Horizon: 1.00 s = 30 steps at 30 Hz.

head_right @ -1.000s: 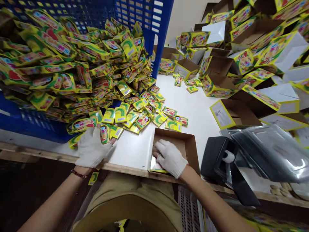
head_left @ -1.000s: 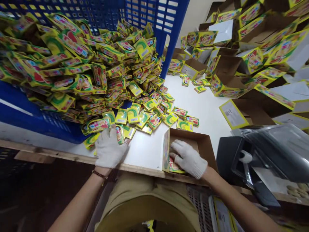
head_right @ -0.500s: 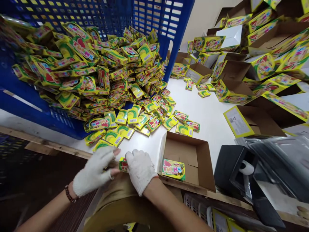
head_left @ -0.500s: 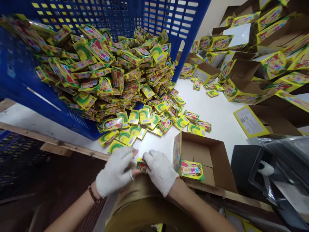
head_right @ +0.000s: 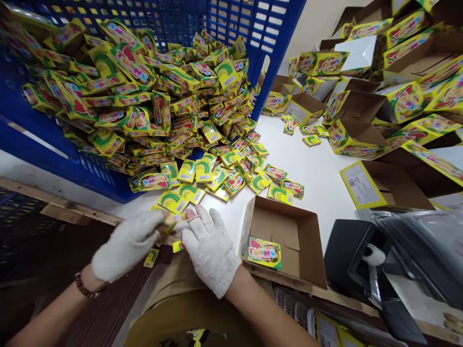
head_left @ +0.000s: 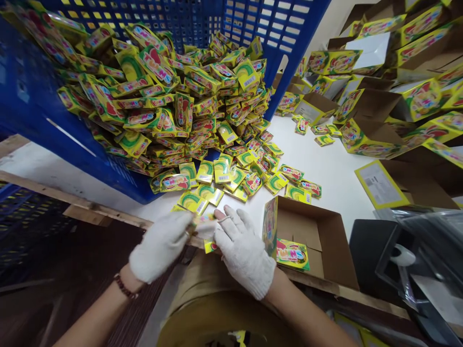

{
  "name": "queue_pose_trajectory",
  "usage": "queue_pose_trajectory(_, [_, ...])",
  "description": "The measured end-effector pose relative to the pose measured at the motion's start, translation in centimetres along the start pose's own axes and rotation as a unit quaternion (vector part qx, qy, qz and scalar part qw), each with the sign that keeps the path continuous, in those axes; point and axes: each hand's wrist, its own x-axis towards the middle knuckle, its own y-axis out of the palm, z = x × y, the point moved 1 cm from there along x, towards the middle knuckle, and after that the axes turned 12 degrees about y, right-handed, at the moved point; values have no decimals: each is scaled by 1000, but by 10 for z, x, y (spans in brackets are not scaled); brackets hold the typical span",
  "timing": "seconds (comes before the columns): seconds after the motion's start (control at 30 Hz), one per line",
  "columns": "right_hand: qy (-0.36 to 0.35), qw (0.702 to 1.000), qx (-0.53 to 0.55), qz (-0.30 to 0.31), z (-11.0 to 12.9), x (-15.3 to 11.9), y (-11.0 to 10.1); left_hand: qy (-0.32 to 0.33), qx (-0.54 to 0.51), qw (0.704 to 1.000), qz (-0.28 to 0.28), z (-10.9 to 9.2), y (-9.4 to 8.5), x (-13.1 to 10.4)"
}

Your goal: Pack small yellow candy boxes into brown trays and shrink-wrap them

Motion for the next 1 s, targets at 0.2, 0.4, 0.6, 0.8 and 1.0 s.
queue_pose_trajectory(0.2, [44,985,-32,163,-3,7,8,-45,-36,997,43,4,13,13])
queue_pose_trajectory(0.4, [133,969,-23,205,-7,-2,25,-222,-12,972,75,51,2,15])
queue_pose_trajectory(0.6, [163,965,7,206,-7,-8,27,-230,-11,969,89,28,13,22])
queue_pose_trajectory(0.8, [192,961,-3,198,-5,2,31,-4,26,983,183,13,9,34])
queue_pose_trajectory(1.0, [243,956,112,121,-11,-16,35,-57,71,970,224,24,3,40])
